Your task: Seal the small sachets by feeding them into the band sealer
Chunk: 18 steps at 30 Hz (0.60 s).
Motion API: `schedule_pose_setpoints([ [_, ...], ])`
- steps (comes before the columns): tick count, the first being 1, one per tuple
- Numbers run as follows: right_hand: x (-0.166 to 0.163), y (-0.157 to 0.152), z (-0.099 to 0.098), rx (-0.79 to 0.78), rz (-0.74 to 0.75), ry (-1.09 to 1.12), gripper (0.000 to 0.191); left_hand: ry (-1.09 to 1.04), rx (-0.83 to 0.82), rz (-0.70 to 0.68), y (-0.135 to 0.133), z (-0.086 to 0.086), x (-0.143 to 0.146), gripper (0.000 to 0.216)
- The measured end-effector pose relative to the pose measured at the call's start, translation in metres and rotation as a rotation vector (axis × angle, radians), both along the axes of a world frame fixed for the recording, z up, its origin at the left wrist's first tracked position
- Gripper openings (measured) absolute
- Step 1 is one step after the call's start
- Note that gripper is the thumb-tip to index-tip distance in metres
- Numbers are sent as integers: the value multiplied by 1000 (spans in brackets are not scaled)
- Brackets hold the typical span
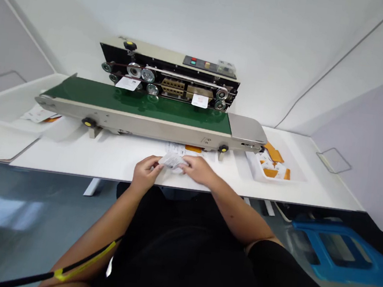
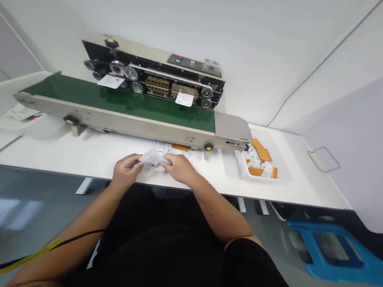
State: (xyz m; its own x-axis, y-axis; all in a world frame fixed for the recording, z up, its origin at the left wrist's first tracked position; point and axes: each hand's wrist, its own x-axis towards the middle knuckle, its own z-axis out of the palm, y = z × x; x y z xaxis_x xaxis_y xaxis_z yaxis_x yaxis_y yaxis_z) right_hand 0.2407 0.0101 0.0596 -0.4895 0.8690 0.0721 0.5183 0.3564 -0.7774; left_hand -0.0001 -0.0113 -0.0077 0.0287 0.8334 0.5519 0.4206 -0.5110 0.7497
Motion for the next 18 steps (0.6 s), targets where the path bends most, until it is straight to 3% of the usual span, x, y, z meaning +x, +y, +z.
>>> schedule_pose_setpoints([
  [3, 37, 26, 33, -32, -117, 131, 21, -76, -86, -26, 4, -3, -3, 36],
  [6, 77, 54, 66, -75, -332, 415, 32, -94, -106, -50, 7, -5, -5, 36],
  [9, 110, 81, 87, -47, -523, 606, 41, -72, -91, -48, 9, -4, -5, 33],
  [13, 139, 115, 95, 155, -575, 548, 37, -20, -41, -44, 7, 3, -3, 30],
  [18, 161, 157, 93, 359, -453, 390, 17, 30, 9, -38, 5, 11, -2, 27],
])
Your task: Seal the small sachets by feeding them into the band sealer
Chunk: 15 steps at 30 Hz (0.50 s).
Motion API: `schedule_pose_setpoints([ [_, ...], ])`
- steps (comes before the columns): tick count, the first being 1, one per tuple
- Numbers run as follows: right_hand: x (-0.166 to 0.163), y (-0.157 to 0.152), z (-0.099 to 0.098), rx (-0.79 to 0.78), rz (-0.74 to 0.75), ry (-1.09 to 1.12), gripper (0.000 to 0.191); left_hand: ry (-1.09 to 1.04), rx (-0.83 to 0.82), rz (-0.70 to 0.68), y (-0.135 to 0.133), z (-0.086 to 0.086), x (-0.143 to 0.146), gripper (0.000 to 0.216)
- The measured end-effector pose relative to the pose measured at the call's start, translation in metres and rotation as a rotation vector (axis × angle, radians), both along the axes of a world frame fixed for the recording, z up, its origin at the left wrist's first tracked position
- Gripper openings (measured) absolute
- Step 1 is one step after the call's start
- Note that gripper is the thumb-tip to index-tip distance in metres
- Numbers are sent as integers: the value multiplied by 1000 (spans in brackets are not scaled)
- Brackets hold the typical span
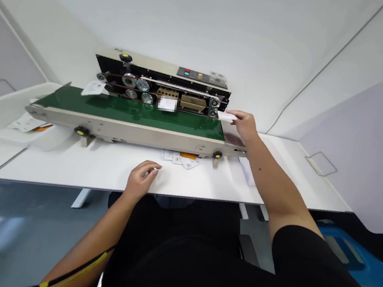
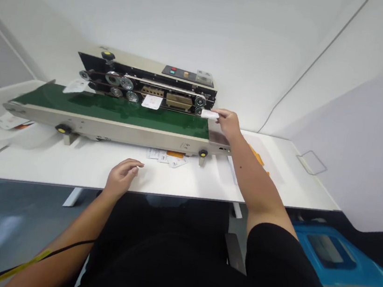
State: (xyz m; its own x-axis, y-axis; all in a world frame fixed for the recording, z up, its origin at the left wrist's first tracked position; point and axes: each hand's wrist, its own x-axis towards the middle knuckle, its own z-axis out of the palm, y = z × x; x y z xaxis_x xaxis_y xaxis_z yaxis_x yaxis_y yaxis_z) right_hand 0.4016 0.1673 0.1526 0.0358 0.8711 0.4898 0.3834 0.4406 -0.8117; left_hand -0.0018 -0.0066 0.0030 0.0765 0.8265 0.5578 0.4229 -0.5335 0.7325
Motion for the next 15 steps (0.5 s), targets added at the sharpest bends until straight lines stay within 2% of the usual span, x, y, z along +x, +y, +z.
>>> schedule_pose_setpoints([
  [4, 12, 29, 2, 101, -43, -187, 23, -14, 8, -4, 0, 0, -1, 28],
  [9, 15, 50, 4, 74, -92, -279, 26, -16, -2, -1, 0, -1, -1, 28],
  [15, 2, 60, 2, 42, -88, -324, 25, -20, 12, -20, 0, 1, -1, 26],
])
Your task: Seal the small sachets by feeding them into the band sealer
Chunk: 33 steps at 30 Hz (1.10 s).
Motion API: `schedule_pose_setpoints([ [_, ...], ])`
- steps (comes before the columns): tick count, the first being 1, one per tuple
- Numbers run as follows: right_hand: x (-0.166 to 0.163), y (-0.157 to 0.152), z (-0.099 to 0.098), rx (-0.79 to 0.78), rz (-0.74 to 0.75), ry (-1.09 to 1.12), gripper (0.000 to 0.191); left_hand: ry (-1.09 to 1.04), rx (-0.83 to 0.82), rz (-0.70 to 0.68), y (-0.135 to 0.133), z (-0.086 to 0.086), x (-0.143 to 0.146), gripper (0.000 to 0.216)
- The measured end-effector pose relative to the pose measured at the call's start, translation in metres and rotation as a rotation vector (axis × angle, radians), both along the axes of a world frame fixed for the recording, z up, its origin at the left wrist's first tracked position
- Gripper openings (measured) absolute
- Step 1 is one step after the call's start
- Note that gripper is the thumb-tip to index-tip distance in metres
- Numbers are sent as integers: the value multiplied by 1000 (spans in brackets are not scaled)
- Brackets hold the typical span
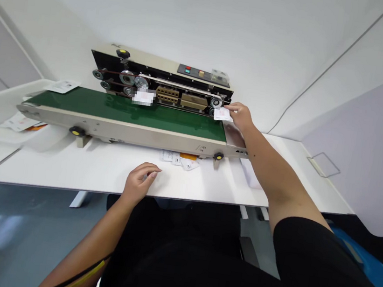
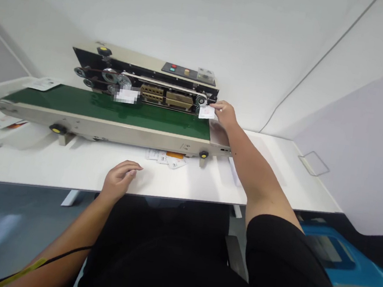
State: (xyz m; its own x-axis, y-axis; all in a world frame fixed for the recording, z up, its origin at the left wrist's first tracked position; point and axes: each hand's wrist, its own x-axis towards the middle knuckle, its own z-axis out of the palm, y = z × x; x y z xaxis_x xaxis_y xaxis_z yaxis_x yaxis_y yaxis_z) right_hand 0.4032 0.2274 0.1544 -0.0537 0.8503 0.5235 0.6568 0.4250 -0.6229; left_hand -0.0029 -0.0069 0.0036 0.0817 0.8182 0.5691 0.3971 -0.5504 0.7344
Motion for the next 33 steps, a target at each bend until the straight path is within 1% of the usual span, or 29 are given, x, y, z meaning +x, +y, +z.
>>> schedule_pose_setpoints([
  [3, -9, 8, 1, -10, -48, -16, 21, 1, -8, -5, -1, 0, 0, 24],
  [6, -18, 7, 8, 2, -163, -24, 20, 3, -18, 0, -1, 0, 1, 23],
  [8, -27, -9, 14, 86, -231, 6, 22, 9, -31, 7, -1, 1, 2, 23],
  [10, -40, -42, 13, 197, -251, 54, 28, 26, -47, 18, 1, 1, 3, 25],
  [11, -48, -64, 9, 237, -228, 72, 31, 43, -57, 25, 2, 0, 4, 25],
  [12, -57, -88, 2, 253, -180, 78, 34, 69, -69, 32, 4, -2, 5, 25],
  [13, -67, -113, -8, 240, -95, 67, 35, 105, -81, 39, 7, -4, 7, 25],
  [14, -77, -137, -21, 214, 23, 41, 35, 150, -94, 42, 11, -7, 9, 25],
  [16, -96, -176, -55, 96, 273, -83, 36, 260, -115, 28, 20, -13, 12, 33],
  [18, -113, -200, -91, -34, 422, -224, 39, 375, -122, -14, 33, -19, 14, 48],
  [19, -119, -205, -109, -82, 450, -277, 42, 428, -121, -35, 40, -21, 14, 56],
  [21, -127, -207, -138, -139, 439, -331, 49, 525, -122, -65, 54, -24, 14, 70],
  [22, -130, -205, -149, -159, 412, -341, 54, 567, -129, -69, 61, -24, 14, 75],
  [24, -133, -199, -164, -203, 329, -342, 66, 637, -149, -63, 71, -24, 14, 80],
  [26, -134, -195, -171, -236, 235, -323, 74, 688, -149, -59, 74, -23, 16, 76],
  [27, -134, -195, -173, -241, 199, -311, 75, 704, -136, -59, 74, -23, 16, 72],
  [29, -133, -196, -174, -230, 165, -300, 71, 710, -88, -60, 71, -22, 17, 63],
  [31, -131, -199, -174, -209, 164, -316, 68, 695, -37, -58, 66, -22, 17, 56],
  [33, -129, -202, -173, -181, 169, -338, 60, 677, -6, -52, 62, -20, 17, 53],
])
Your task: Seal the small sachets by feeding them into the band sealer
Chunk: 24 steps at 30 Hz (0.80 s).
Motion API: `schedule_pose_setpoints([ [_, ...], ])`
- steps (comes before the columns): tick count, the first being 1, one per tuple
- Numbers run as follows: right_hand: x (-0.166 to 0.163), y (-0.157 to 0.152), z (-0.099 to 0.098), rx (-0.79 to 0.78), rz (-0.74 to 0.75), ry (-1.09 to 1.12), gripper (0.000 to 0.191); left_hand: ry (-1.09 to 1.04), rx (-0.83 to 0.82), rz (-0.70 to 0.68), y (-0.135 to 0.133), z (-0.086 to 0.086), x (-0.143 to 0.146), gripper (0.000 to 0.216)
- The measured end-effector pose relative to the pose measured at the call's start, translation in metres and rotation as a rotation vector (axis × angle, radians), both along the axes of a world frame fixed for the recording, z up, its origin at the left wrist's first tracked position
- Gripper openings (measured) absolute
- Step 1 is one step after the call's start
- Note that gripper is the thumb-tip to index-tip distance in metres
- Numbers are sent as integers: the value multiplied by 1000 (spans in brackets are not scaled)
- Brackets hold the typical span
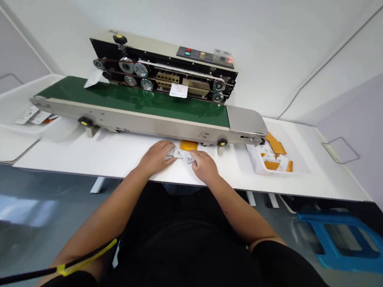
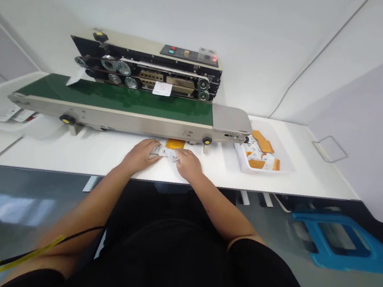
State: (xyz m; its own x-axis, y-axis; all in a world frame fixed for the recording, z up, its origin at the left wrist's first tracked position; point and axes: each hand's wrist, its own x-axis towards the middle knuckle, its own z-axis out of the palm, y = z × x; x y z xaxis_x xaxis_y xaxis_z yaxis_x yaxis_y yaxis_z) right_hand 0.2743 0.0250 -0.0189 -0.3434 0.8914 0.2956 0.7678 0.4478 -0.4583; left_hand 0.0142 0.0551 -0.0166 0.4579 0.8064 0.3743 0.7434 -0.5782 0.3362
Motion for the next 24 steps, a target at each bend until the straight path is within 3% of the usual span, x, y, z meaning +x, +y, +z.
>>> schedule_pose_setpoints([
  [4, 5, -4, 3, 130, 19, 47, 41, -13, -3, -2, -3, 2, -1, 55],
  [8, 10, -8, 18, 253, -21, 295, 30, -6, -22, -13, -2, 3, -2, 56],
  [11, 13, -11, 37, 134, -133, 663, 17, 2, -39, -1, -2, 3, -2, 55],
  [14, 17, -8, 60, -112, -179, 1064, 25, -6, -25, -6, -2, 3, -2, 53],
  [16, 24, -2, 78, -191, -159, 1173, 30, -17, -14, -9, -1, 3, -2, 52],
  [18, 37, 9, 99, -137, -142, 1149, 28, -28, -12, -7, -1, 2, -3, 51],
  [20, 55, 26, 122, 20, -135, 1050, 22, -37, -12, -10, -1, 2, -4, 49],
  [24, 97, 70, 164, 377, -143, 653, 2, -32, -27, -9, 0, 3, -5, 47],
])
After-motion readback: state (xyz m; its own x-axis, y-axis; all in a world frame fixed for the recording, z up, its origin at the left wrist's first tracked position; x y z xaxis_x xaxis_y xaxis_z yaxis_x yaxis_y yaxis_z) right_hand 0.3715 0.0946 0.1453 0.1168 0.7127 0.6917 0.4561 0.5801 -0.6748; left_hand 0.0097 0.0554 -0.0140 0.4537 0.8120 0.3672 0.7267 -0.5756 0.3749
